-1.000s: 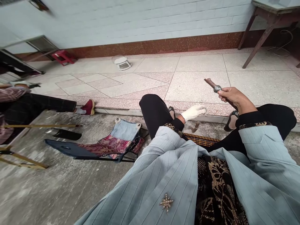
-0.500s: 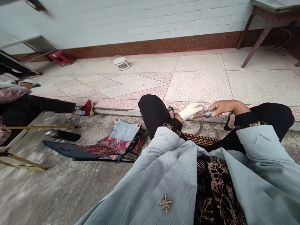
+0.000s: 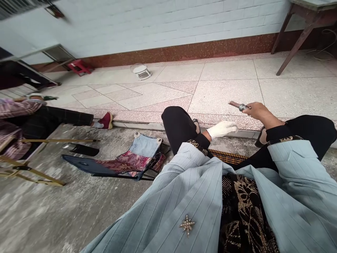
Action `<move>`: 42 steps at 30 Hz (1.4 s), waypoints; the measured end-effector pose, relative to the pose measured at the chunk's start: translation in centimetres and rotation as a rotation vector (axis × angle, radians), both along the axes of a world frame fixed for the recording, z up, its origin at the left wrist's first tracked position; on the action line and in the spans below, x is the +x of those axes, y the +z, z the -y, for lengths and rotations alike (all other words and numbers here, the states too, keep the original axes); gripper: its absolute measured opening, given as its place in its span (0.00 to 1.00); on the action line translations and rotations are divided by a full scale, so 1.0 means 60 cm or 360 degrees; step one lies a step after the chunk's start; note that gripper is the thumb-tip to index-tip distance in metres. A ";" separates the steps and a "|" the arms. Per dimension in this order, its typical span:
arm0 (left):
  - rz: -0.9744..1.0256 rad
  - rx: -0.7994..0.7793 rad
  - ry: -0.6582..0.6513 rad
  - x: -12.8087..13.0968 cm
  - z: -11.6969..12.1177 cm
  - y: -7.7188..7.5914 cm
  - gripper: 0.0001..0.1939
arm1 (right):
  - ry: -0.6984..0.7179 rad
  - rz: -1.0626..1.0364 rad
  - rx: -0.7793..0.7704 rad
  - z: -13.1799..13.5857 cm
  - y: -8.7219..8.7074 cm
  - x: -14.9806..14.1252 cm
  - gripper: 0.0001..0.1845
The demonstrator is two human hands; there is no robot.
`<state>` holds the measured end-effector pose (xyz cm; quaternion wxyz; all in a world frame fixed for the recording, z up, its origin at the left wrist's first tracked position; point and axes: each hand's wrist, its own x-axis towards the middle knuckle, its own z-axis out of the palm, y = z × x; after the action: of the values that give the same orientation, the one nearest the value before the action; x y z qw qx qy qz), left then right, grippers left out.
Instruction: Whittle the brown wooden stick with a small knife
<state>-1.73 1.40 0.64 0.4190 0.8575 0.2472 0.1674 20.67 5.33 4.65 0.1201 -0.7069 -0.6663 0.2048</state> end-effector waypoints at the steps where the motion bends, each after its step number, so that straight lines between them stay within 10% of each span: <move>1: -0.0033 0.0049 -0.0002 -0.003 -0.001 0.002 0.16 | 0.0088 0.0206 -0.0070 0.001 -0.001 -0.002 0.17; 5: -0.0185 0.0118 0.0200 -0.025 -0.014 0.015 0.14 | 0.0479 0.0446 -0.0526 0.017 -0.003 -0.011 0.12; 11: -0.0080 0.0118 0.0304 -0.043 -0.031 0.007 0.14 | 0.1288 -0.0547 -0.1093 0.053 0.030 -0.011 0.17; 19: 0.0076 -0.0455 0.0252 -0.033 -0.025 -0.031 0.18 | 0.0259 -0.1636 -0.0155 0.039 0.005 -0.005 0.15; 23: -0.0060 -0.0217 0.0098 -0.026 -0.025 -0.034 0.16 | -0.0156 -0.1218 -0.0127 0.022 -0.041 -0.002 0.13; 32: -0.0208 0.0081 0.0245 -0.041 -0.030 -0.041 0.16 | 0.0474 0.0227 -0.0385 0.033 -0.063 -0.015 0.15; 37: -0.0066 -0.0143 0.0250 -0.039 -0.036 -0.067 0.16 | 0.1011 -0.0331 -0.0988 0.053 -0.064 -0.023 0.13; 42: 0.0328 -0.0692 0.0341 -0.031 -0.039 -0.080 0.21 | 0.0665 -0.1322 -0.0421 0.054 -0.036 0.004 0.16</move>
<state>-3.61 3.73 -4.15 0.5963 0.6945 0.3228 0.2404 20.89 2.12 2.48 0.2414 -0.4256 -0.6579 0.5725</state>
